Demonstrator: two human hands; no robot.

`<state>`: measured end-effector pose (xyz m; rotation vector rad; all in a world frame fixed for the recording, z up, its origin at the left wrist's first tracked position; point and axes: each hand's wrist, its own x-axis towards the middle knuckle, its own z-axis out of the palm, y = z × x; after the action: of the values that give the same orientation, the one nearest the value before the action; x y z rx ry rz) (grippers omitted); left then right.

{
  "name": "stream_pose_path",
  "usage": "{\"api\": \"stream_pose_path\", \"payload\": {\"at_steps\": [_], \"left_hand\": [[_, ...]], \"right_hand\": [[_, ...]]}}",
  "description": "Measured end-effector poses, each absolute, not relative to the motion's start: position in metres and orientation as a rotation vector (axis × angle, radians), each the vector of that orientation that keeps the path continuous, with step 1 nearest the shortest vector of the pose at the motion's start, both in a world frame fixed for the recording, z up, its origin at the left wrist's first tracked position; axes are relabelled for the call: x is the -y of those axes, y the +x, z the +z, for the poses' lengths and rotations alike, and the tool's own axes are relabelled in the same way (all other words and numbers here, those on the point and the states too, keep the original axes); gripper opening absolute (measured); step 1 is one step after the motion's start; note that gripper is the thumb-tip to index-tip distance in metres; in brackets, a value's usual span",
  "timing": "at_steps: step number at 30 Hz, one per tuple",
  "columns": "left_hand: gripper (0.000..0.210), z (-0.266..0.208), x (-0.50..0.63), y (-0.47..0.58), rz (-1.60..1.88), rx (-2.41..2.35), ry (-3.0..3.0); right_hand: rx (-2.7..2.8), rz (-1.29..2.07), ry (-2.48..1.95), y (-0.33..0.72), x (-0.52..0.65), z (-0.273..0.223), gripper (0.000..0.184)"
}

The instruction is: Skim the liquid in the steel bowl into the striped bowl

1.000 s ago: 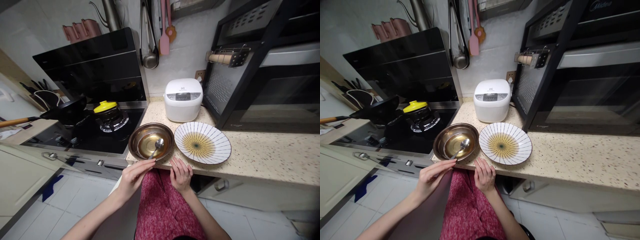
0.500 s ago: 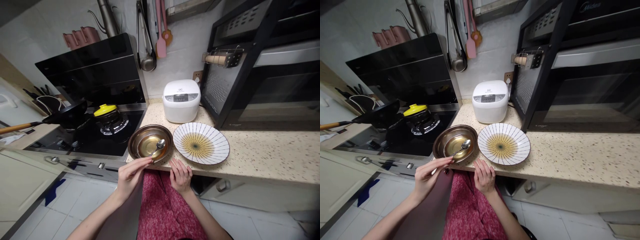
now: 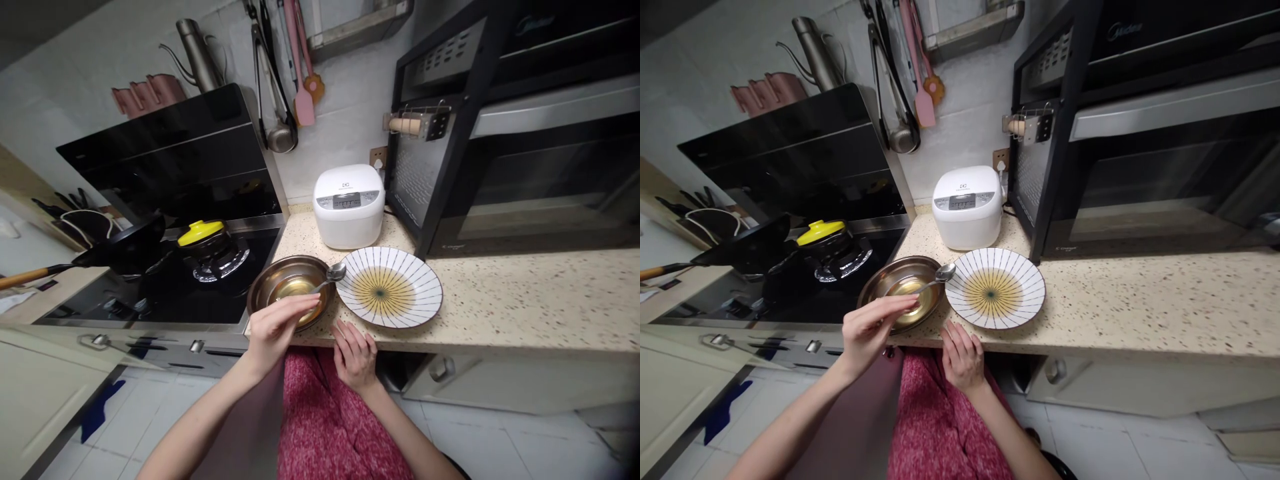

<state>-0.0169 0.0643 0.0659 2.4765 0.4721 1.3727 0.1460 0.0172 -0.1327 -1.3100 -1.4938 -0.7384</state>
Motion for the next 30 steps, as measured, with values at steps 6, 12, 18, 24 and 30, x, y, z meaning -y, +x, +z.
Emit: {"api": "stream_pose_path", "payload": {"at_steps": [6, 12, 18, 24, 30], "left_hand": [[0.035, 0.064, -0.076, -0.011, 1.201, -0.252, 2.846], [0.042, 0.071, -0.083, -0.016, 0.931, 0.010, 3.212], [0.041, 0.067, -0.084, -0.020, 0.935, 0.103, 3.242], [0.038, 0.051, -0.069, -0.031, 1.296, -0.220, 2.903], [0.040, 0.043, -0.059, -0.057, 1.472, -0.534, 2.733]], "right_hand": [[1.510, -0.775, -1.324, 0.147, -0.018, -0.137, 0.042], [1.531, -0.772, -1.339, 0.147, -0.019, -0.141, 0.044], [1.512, -0.765, -1.335, 0.146, -0.019, -0.139, 0.042], [1.514, -0.769, -1.332, 0.146, -0.018, -0.137, 0.042], [1.497, -0.752, -1.337, 0.146, -0.017, -0.134, 0.044]]}}
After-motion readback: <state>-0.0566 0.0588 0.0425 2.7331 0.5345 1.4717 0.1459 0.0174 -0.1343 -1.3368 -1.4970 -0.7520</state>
